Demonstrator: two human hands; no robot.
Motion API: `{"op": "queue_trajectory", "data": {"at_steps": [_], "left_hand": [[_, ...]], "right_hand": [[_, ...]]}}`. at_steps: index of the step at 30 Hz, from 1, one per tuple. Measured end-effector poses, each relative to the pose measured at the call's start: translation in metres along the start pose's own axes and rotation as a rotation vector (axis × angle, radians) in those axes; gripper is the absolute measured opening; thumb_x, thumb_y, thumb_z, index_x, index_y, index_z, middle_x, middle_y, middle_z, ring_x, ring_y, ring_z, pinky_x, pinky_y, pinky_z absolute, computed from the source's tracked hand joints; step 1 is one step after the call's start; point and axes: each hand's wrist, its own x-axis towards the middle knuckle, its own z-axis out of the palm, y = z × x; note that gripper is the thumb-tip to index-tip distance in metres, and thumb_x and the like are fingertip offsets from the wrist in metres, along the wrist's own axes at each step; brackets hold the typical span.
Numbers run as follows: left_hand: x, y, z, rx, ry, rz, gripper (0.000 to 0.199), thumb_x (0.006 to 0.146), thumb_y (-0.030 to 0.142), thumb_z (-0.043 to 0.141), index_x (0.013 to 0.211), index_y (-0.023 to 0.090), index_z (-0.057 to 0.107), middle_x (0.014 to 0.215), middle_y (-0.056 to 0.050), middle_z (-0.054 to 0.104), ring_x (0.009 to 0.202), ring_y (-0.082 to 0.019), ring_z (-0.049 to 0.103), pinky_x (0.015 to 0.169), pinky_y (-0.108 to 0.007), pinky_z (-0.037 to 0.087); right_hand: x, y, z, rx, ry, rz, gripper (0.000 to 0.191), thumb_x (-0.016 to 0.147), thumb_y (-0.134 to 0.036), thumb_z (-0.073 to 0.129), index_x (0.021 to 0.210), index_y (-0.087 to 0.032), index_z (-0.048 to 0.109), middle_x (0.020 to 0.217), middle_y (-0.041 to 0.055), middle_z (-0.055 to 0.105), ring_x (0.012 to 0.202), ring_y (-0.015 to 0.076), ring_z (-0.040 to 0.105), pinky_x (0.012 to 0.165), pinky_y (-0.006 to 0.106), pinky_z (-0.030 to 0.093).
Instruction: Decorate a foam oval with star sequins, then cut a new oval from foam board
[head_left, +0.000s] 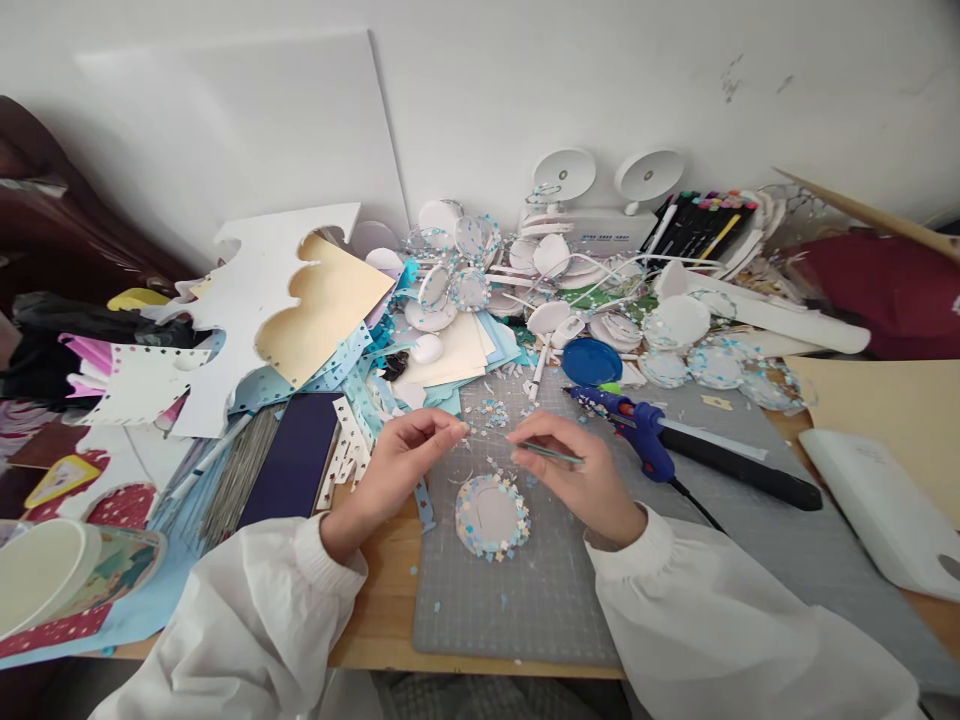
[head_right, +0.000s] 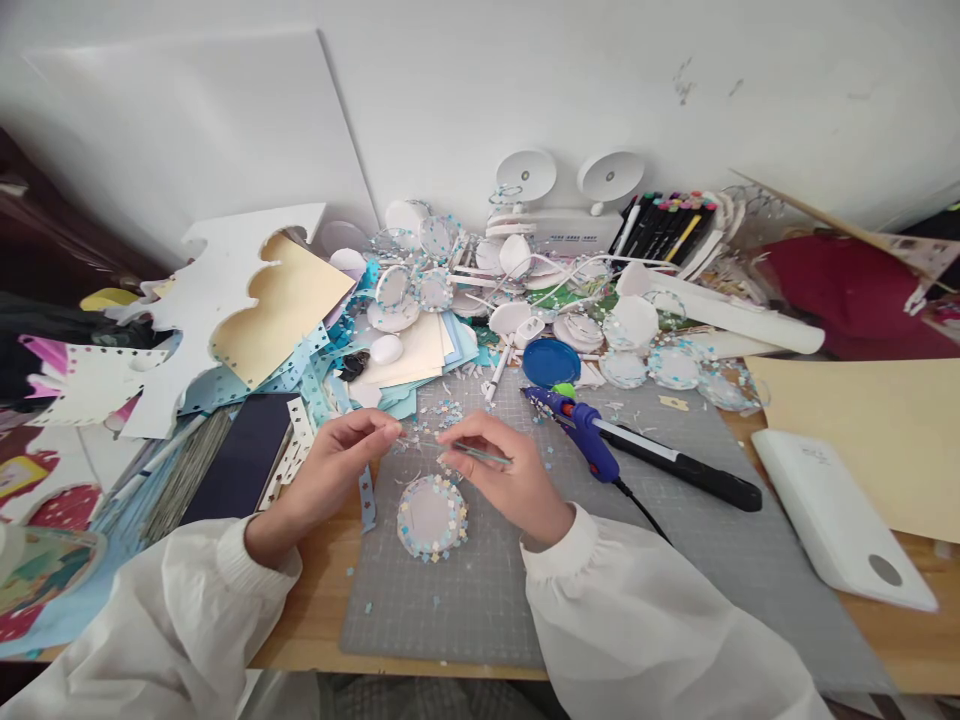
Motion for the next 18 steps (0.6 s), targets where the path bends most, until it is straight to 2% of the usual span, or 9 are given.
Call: {"op": "queue_trajectory", "data": {"at_steps": [4,7,10,18], "left_hand": [[0.002,-0.003,0.0,-0.107,0.126,0.046,0.026,0.084,0.039,0.059,0.071,0.017,0.059,0.058,0.004,0.042,0.055,-0.008,0.034,0.054,-0.022,0.028],[0.003,-0.002,-0.001,-0.186,0.181,0.06,0.033,0.089,0.036,0.049,0.064,0.016,0.055,0.053,0.005,0.033,0.053,-0.008,0.03,0.054,-0.024,0.025],[0.003,0.001,-0.001,-0.234,0.2,0.063,0.036,0.09,0.033,0.044,0.06,0.015,0.054,0.053,0.003,0.035,0.053,-0.009,0.031,0.054,-0.024,0.026],[0.0,0.002,-0.002,-0.15,0.216,0.063,0.036,0.088,0.033,0.041,0.06,0.016,0.057,0.053,0.002,0.036,0.054,-0.01,0.033,0.055,-0.026,0.028]], "right_hand": [[0.003,0.009,0.0,-0.101,0.13,0.084,0.016,0.084,-0.033,0.062,0.098,-0.024,0.062,0.096,0.0048,0.066,0.086,0.0178,0.064,0.074,0.031,0.055],[0.006,0.019,0.001,-0.22,0.087,-0.007,0.013,0.085,-0.03,0.062,0.095,-0.022,0.063,0.096,0.0063,0.065,0.092,0.0197,0.063,0.08,0.035,0.053],[0.007,0.026,0.002,-0.305,0.023,-0.106,0.007,0.086,-0.025,0.059,0.091,-0.021,0.063,0.096,0.0073,0.065,0.095,0.0209,0.061,0.085,0.038,0.05],[0.003,0.026,0.006,-0.438,0.004,-0.079,0.002,0.084,-0.02,0.056,0.084,-0.022,0.057,0.082,0.0028,0.065,0.077,0.0171,0.062,0.07,0.03,0.049]]}}
